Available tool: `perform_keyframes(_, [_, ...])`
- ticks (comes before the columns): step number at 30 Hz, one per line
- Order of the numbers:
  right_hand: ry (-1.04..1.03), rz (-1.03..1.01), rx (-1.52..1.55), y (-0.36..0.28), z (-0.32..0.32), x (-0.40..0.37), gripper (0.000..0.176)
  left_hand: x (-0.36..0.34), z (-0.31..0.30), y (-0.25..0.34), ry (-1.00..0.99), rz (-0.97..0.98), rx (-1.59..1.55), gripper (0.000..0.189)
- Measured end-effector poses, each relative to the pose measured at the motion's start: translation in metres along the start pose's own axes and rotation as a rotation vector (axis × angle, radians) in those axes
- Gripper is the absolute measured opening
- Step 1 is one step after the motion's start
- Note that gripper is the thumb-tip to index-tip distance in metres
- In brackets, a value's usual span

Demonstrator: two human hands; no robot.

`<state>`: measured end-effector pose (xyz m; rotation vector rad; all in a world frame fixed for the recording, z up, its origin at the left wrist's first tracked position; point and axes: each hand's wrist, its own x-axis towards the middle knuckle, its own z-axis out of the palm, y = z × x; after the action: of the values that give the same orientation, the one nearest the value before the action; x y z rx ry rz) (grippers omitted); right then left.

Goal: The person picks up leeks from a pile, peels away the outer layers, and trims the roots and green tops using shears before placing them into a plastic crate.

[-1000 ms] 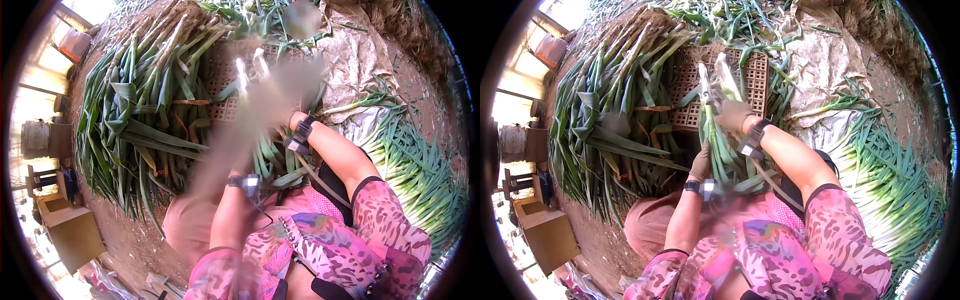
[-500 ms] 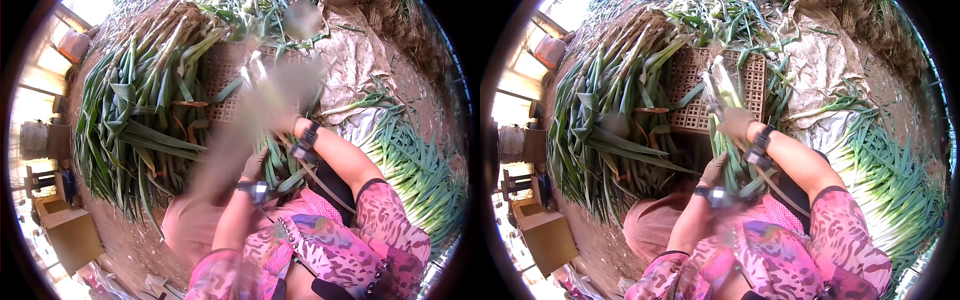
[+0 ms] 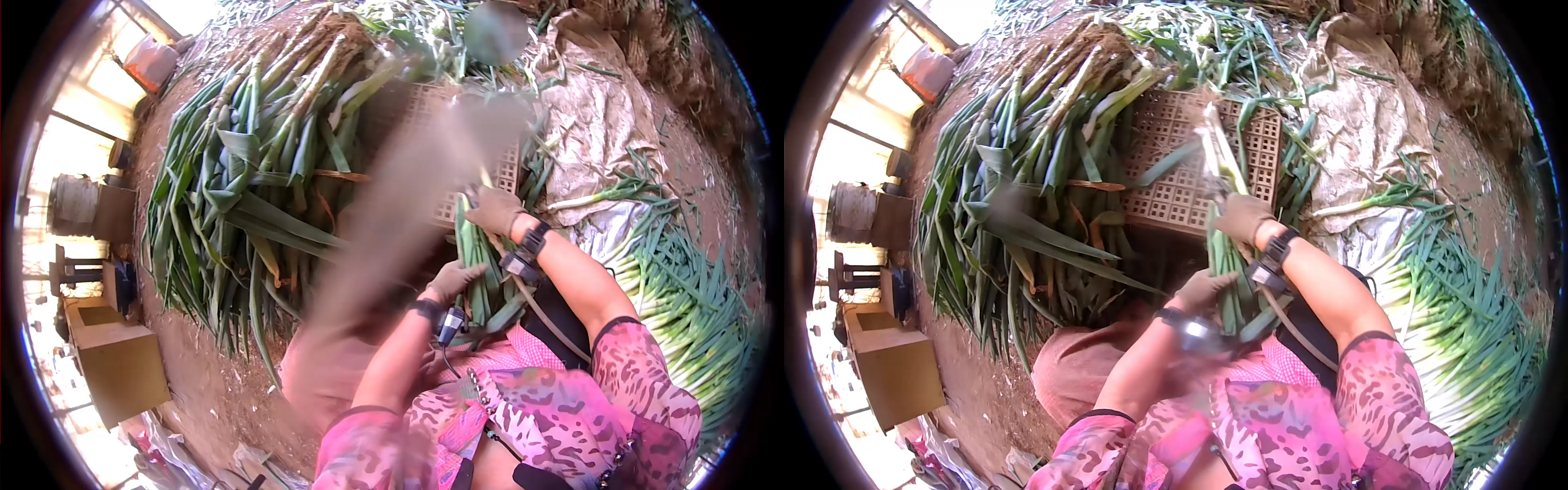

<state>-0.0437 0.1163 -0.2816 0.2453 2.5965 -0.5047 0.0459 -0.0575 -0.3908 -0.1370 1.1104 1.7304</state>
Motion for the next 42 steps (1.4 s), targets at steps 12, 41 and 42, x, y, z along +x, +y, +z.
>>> perform_keyframes(12, [-0.108, -0.147, 0.065, -0.005, -0.001, -0.076, 0.049, -0.066, -0.149, 0.346, 1.496, 0.349, 1.740, 0.052])
perform_keyframes(41, [-0.073, -0.190, 0.351, -0.021, 0.029, -0.113, 0.040, -0.028, -0.097, 0.142, 0.236, 0.015, 0.399, 0.034])
perform_keyframes(42, [-0.079, -0.163, 0.338, -0.019, 0.030, -0.112, 0.040, -0.035, -0.074, 0.146, 0.224, 0.032, 0.321, 0.032])
